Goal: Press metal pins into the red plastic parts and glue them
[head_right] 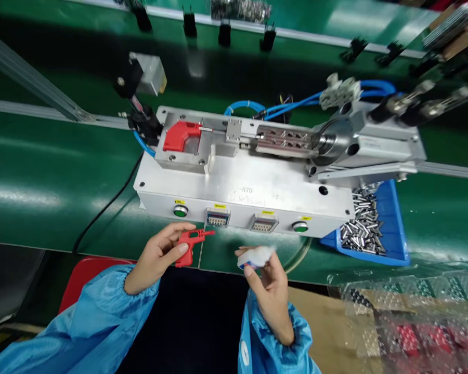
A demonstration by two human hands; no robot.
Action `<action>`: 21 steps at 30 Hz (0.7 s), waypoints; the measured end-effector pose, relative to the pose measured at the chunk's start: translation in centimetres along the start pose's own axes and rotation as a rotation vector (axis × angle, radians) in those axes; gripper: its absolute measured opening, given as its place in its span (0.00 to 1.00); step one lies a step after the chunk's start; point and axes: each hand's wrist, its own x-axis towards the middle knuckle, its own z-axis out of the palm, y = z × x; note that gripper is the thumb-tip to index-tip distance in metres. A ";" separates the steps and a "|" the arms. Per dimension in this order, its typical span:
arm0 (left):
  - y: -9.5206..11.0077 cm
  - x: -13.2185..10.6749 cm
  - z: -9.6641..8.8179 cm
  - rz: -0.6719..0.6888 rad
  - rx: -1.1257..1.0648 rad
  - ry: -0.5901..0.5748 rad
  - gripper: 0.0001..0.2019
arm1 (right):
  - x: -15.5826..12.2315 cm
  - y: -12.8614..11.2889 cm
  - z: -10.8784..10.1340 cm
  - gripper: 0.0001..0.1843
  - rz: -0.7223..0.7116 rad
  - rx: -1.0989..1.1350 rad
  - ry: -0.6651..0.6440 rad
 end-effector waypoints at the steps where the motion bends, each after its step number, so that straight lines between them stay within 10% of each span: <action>1: -0.2 0.1 0.0 -0.018 -0.029 -0.009 0.22 | 0.2 0.6 -0.2 0.14 -0.021 -0.050 -0.006; 11: -0.8 0.4 -1.6 -0.090 -0.098 -0.064 0.28 | 1.8 5.1 -2.9 0.21 -0.392 -0.681 0.044; 17: -2.9 0.1 -2.5 -0.053 -0.018 0.023 0.25 | 1.0 -2.6 -6.2 0.12 -0.442 -0.694 -0.009; 21: -3.7 0.5 -2.6 -0.032 0.051 0.011 0.21 | 5.1 -10.2 -4.6 0.09 -0.590 -0.700 -0.246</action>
